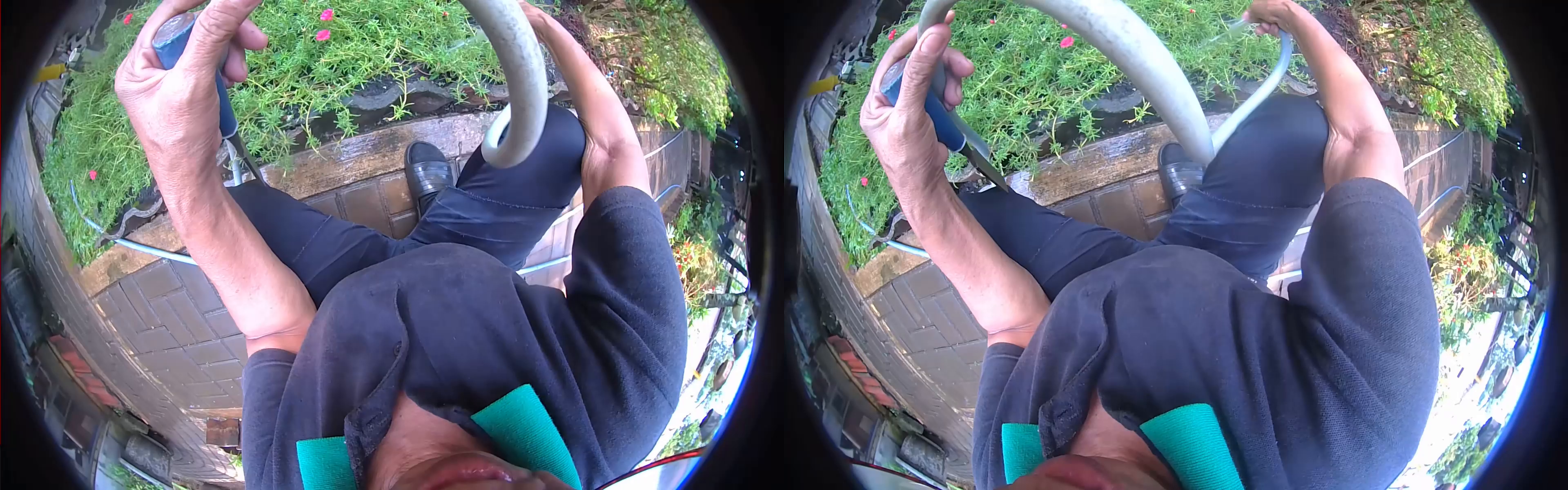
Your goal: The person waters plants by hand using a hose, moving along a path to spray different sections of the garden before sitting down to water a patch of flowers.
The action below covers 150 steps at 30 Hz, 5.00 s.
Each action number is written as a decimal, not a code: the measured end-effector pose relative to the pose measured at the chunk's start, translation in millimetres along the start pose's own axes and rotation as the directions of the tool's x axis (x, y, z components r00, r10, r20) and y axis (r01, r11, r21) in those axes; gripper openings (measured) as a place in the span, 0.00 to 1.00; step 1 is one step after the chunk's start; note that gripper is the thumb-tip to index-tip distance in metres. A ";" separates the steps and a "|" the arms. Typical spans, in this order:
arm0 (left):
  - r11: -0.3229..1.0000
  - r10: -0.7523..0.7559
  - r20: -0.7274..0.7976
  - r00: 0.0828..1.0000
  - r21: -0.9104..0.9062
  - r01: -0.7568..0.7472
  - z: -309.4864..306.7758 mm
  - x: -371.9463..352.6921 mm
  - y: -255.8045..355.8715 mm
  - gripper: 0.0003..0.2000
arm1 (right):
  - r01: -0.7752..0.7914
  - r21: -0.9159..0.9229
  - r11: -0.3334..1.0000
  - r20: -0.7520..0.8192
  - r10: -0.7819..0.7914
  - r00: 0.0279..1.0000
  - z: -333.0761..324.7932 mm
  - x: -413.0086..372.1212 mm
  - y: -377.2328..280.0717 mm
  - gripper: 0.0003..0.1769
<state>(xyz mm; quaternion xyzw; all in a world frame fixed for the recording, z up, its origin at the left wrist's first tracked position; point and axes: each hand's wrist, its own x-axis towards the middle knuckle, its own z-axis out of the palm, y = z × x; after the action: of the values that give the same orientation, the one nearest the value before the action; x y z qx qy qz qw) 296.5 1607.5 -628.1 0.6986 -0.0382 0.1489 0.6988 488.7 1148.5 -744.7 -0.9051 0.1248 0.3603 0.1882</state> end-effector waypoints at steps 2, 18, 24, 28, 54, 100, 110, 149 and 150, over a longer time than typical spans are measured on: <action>1.000 -0.007 0.029 1.000 0.001 0.007 7.8 1.3 -2.7 0.16 | 0.013 -0.034 0.999 0.043 -0.011 0.999 14.4 -10.3 -19.0 0.10; 0.999 -0.015 -0.003 1.000 0.034 0.015 53.0 -5.2 5.4 0.13 | 0.058 -0.050 0.997 0.127 -0.051 0.991 51.3 -9.8 -36.3 0.08; 0.999 -0.026 0.034 0.999 0.044 0.024 58.5 -5.5 -1.9 0.13 | 0.094 -0.015 0.995 0.184 -0.090 0.979 67.4 -17.0 -44.3 0.07; 1.000 -0.008 0.077 0.997 0.019 0.006 56.5 -2.7 -9.3 0.14 | 0.107 0.017 0.994 0.220 -0.108 0.970 74.9 -18.4 -53.2 0.07; 0.991 -0.014 0.291 0.957 -0.123 0.052 77.0 -0.8 -20.5 0.14 | 0.082 0.158 0.984 0.379 -0.137 0.915 89.0 -49.4 -58.8 0.05; 0.999 -0.039 0.374 0.927 0.028 0.031 57.9 0.3 -12.3 0.19 | 0.343 0.773 0.535 -0.358 -0.079 0.930 -32.9 -83.3 46.3 0.08; 0.994 -0.022 0.091 0.996 -0.108 0.032 37.5 0.0 5.6 0.17 | -0.417 -0.139 0.898 -0.444 0.320 0.837 -202.6 -144.7 106.0 0.08; 0.998 -0.018 -0.075 0.997 -0.058 0.014 -48.9 -9.2 19.6 0.18 | 0.393 0.374 0.840 -0.318 -0.282 0.905 20.3 -31.5 -252.1 0.15; 0.998 -0.003 -0.086 0.996 -0.067 -0.003 -49.0 -8.5 18.4 0.18 | 0.428 0.425 0.798 -0.340 -0.297 0.892 13.8 -37.0 -249.9 0.17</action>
<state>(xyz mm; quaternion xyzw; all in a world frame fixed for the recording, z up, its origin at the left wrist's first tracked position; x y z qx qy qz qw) 276.0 1654.1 -613.6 0.6677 -0.0131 0.1777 0.7228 544.5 1382.2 -665.4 -0.8732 0.0579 0.1539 0.4589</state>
